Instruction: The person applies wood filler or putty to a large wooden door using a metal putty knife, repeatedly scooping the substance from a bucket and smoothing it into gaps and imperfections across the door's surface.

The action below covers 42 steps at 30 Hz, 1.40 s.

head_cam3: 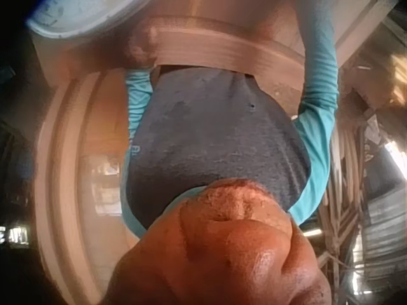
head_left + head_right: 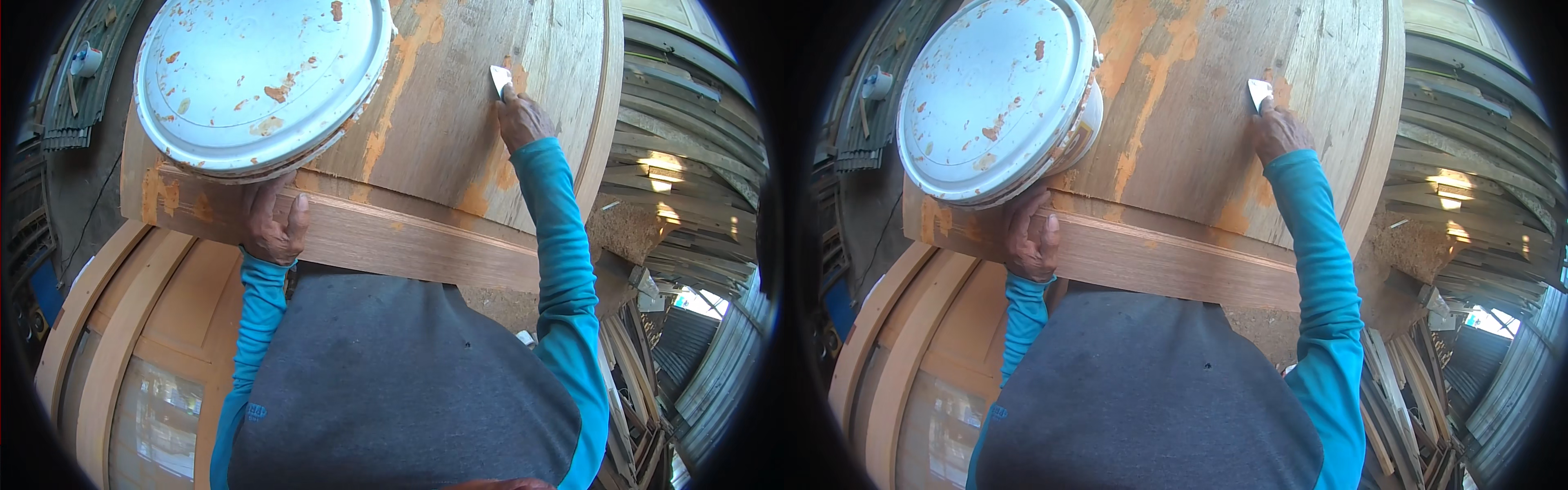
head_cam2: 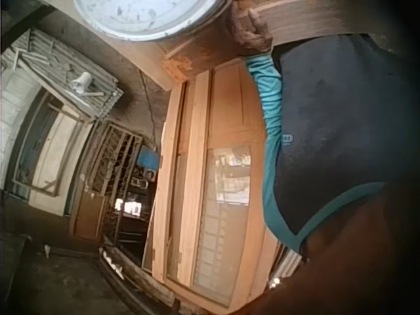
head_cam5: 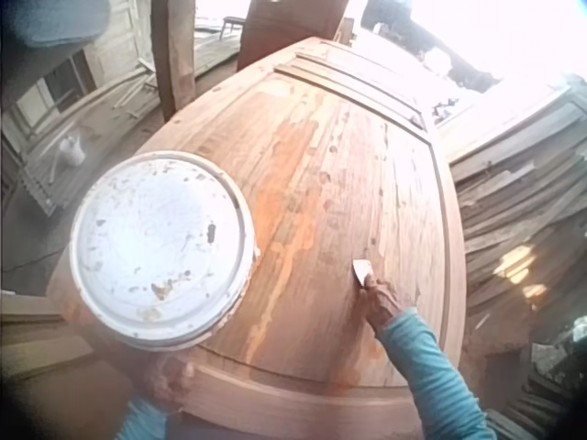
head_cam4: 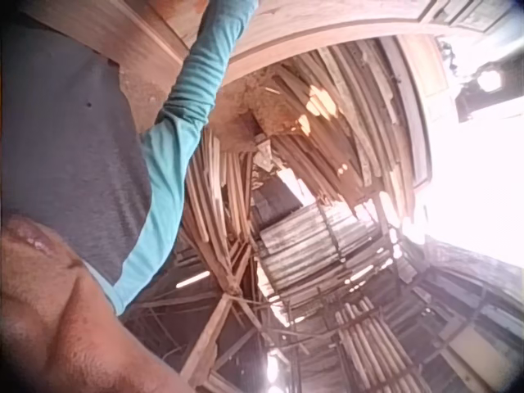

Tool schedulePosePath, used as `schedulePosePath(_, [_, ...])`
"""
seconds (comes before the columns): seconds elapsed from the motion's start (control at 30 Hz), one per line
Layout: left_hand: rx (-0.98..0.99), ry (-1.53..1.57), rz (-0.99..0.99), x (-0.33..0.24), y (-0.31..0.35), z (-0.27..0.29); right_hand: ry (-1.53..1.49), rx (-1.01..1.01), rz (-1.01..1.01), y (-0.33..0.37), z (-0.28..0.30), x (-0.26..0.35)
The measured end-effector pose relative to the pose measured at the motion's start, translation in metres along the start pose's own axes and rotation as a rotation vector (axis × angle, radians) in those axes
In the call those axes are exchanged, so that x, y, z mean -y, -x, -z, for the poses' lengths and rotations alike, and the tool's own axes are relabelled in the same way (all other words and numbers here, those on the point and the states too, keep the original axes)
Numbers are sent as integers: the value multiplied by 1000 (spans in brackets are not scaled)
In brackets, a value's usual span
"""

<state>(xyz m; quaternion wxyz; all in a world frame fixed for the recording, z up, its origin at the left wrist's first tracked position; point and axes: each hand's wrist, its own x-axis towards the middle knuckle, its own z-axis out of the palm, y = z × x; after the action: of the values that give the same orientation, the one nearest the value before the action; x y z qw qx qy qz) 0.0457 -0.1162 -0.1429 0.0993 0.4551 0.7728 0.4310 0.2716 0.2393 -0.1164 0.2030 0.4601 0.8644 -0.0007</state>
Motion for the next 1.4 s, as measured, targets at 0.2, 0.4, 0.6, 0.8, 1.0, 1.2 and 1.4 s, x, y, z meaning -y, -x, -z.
schedulePosePath(0.2, [-12,-5,-10,-2,-1,1,-258,-114,101,-30,34,-42])
schedulePosePath(0.4, [-2,5,7,-1,-2,1,-160,101,135,-56,62,-34])
schedulePosePath(0.6, [-2,-5,13,-1,-1,1,60,-45,286,-21,26,-20])
schedulePosePath(0.8, [3,8,45,0,3,-1,-283,64,7,16,30,14])
schedulePosePath(1.0, [-18,-5,-14,-1,-1,-1,-263,36,120,27,24,-2])
schedulePosePath(1.2, [-42,25,-29,-1,1,-1,-332,-45,74,15,28,-12])
schedulePosePath(1.4, [-59,16,-50,4,1,-2,-305,78,102,27,51,-1])
